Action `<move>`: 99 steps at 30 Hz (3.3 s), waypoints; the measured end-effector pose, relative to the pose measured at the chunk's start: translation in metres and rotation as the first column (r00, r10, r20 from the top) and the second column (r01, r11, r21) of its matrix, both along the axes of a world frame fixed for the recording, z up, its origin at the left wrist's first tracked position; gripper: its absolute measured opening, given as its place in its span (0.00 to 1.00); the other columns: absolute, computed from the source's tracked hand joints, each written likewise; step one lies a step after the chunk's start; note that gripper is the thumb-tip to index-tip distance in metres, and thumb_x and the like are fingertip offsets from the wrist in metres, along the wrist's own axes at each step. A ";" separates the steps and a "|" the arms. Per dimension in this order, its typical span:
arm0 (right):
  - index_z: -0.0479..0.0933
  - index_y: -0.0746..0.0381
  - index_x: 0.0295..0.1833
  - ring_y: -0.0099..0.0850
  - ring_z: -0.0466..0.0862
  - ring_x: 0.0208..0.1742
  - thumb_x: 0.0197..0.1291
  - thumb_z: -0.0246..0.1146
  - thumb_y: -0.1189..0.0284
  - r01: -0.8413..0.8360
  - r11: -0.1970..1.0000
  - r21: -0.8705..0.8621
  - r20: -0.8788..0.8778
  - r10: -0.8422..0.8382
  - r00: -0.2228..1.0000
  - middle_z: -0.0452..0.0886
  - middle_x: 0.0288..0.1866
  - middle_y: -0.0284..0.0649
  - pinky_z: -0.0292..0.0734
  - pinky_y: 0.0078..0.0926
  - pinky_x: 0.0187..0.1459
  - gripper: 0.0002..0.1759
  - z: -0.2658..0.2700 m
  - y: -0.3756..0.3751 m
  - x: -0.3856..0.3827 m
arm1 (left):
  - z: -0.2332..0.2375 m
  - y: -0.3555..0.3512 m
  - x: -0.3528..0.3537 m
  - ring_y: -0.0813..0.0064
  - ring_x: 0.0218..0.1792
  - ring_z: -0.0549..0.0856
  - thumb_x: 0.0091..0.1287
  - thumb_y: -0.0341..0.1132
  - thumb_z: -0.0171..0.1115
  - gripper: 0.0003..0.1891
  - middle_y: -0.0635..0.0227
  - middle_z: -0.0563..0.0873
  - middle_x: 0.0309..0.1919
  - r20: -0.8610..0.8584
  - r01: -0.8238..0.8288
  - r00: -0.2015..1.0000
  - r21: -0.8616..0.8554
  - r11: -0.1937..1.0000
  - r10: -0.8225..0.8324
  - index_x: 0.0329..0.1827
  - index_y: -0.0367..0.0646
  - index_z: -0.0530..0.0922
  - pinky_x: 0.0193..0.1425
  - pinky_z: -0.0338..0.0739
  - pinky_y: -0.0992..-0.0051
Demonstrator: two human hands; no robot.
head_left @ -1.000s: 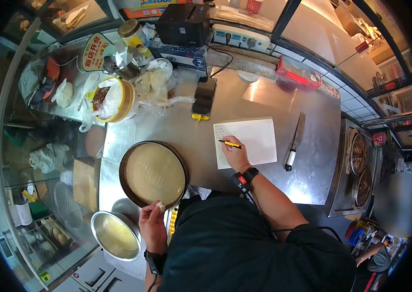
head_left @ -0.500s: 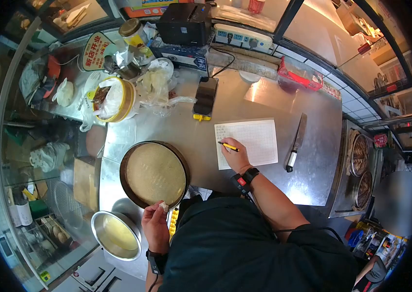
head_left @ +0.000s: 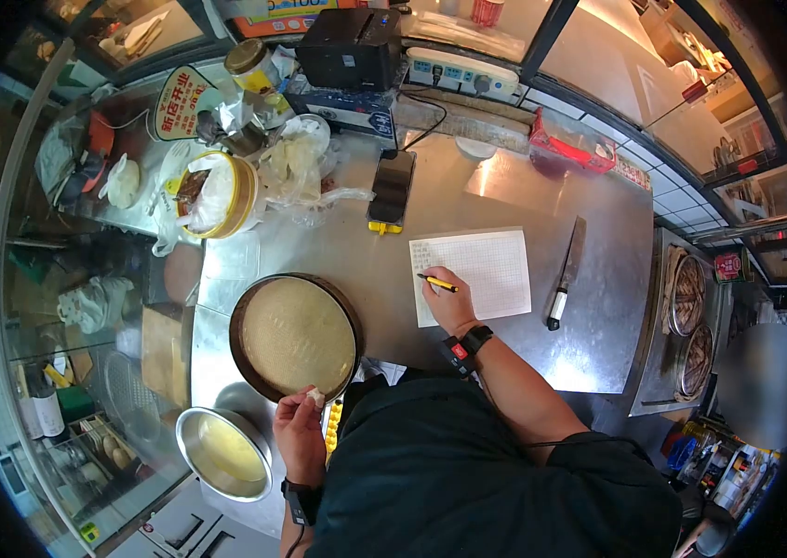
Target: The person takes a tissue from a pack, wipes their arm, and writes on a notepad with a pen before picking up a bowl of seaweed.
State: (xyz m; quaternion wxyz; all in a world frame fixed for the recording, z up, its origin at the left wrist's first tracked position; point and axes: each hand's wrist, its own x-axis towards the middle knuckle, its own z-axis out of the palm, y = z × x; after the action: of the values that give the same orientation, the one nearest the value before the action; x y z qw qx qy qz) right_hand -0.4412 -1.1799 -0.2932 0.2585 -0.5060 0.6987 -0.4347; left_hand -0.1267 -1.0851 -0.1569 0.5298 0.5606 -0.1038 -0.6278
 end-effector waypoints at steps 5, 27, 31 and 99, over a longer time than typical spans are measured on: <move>0.80 0.60 0.43 0.47 0.86 0.44 0.62 0.66 0.74 -0.010 1.000 -0.005 -0.028 0.010 1.000 0.86 0.41 0.46 0.82 0.39 0.47 0.05 0.000 0.001 0.000 | 0.000 0.000 -0.002 0.66 0.49 0.87 0.70 0.19 0.61 0.04 0.53 0.86 0.50 0.012 0.022 1.000 -0.001 1.000 -0.022 0.45 0.35 0.78 0.61 0.82 0.68; 0.81 0.61 0.42 0.48 0.87 0.45 0.60 0.66 0.76 0.037 0.999 -0.039 0.020 -0.036 0.999 0.87 0.42 0.46 0.83 0.37 0.47 0.05 0.000 0.000 0.001 | -0.001 -0.003 -0.007 0.67 0.50 0.87 0.69 0.19 0.62 0.04 0.54 0.86 0.50 0.010 0.028 1.000 0.016 0.999 -0.028 0.44 0.35 0.78 0.61 0.82 0.70; 0.81 0.60 0.43 0.48 0.87 0.45 0.61 0.66 0.74 0.000 1.000 0.010 -0.013 0.001 1.000 0.87 0.42 0.47 0.83 0.38 0.47 0.06 -0.002 0.000 0.000 | -0.003 -0.002 -0.006 0.67 0.50 0.87 0.69 0.19 0.61 0.04 0.53 0.86 0.50 0.014 0.035 0.999 0.028 0.999 -0.035 0.44 0.35 0.78 0.61 0.82 0.69; 0.79 0.63 0.43 0.49 0.86 0.45 0.62 0.64 0.76 0.067 0.998 -0.015 0.002 -0.067 0.998 0.86 0.42 0.48 0.82 0.39 0.48 0.05 -0.003 0.001 0.000 | -0.009 -0.003 -0.006 0.66 0.50 0.86 0.70 0.20 0.61 0.04 0.54 0.86 0.50 0.001 0.068 0.998 0.016 0.998 -0.068 0.45 0.35 0.78 0.62 0.81 0.68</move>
State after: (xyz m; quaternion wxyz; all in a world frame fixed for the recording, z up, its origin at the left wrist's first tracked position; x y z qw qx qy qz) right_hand -0.4412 -1.1788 -0.2959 0.2407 -0.4840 0.7117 -0.4486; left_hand -0.1328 -1.0885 -0.1664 0.5034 0.5614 -0.1182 -0.6461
